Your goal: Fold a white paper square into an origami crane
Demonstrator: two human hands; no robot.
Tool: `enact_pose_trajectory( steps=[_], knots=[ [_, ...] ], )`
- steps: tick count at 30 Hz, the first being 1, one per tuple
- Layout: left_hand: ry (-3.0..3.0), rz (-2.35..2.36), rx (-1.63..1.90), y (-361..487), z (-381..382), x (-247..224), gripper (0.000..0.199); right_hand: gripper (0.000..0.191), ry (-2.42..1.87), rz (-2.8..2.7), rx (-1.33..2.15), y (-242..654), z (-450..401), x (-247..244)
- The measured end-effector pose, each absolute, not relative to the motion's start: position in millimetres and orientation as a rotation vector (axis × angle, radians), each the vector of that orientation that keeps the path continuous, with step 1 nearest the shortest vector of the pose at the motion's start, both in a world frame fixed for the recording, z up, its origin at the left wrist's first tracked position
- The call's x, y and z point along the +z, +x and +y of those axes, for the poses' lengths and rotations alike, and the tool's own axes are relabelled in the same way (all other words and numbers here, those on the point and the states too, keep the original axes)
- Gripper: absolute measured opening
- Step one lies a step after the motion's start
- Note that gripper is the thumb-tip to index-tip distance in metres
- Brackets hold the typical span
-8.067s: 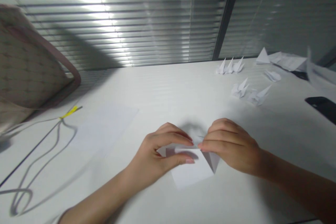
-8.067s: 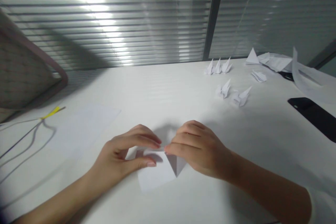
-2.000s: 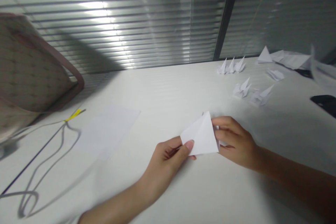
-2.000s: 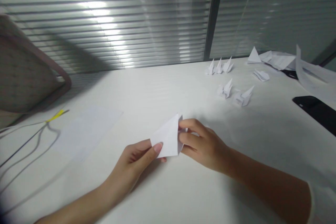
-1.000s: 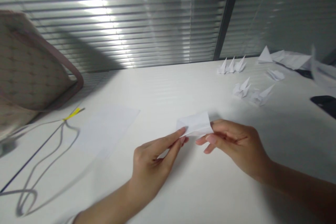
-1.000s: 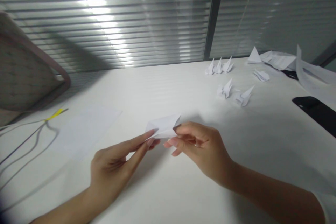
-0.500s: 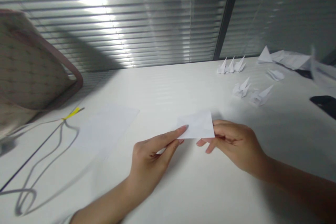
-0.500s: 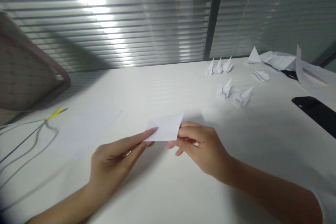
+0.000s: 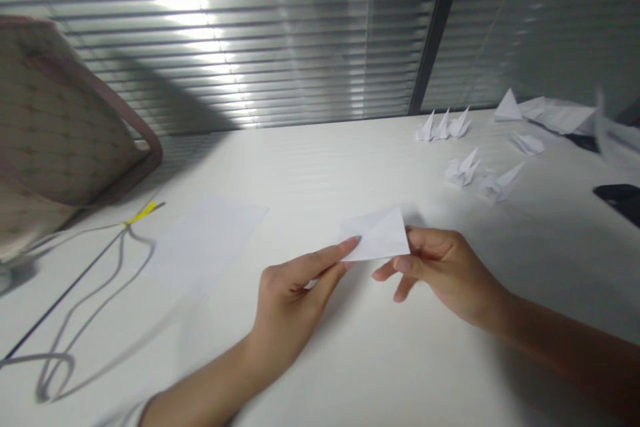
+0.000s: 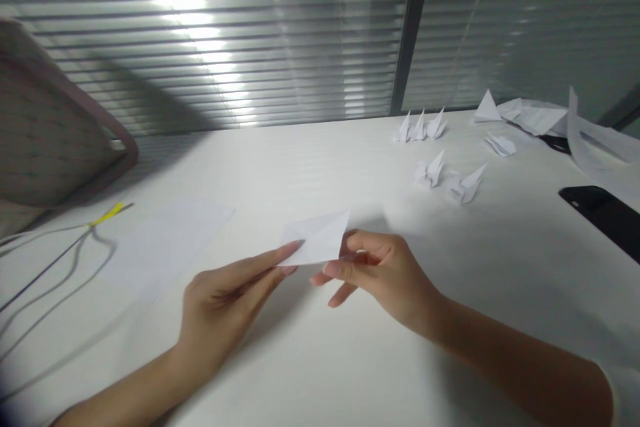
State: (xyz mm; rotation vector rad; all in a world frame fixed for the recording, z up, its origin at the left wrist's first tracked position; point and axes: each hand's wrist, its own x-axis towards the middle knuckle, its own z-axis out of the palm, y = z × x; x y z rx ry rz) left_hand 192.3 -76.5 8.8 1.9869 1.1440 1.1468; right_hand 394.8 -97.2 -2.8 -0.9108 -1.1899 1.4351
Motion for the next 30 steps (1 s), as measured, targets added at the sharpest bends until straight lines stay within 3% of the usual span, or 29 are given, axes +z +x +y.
enact_pose_trajectory(
  steps=[3,11,24,30],
  knots=[
    [1.989,1.065,1.152,194.8,-75.9,7.6,0.028,0.027,-0.881,-1.17,1.51,394.3,-98.2,-0.8],
    [2.166,0.983,1.214,192.4,-74.1,4.3,0.035,0.023,-0.961,-1.157,1.5,390.6,-99.2,0.3],
    [2.28,0.87,1.214,190.0,-71.4,4.8,0.044,0.025,-0.929,-1.177,1.814,401.1,-92.5,-1.5],
    [2.223,0.866,1.186,188.4,-69.3,6.5,0.043,0.024,-1.051,-1.374,1.7,414.6,-86.3,4.8]
  ],
)
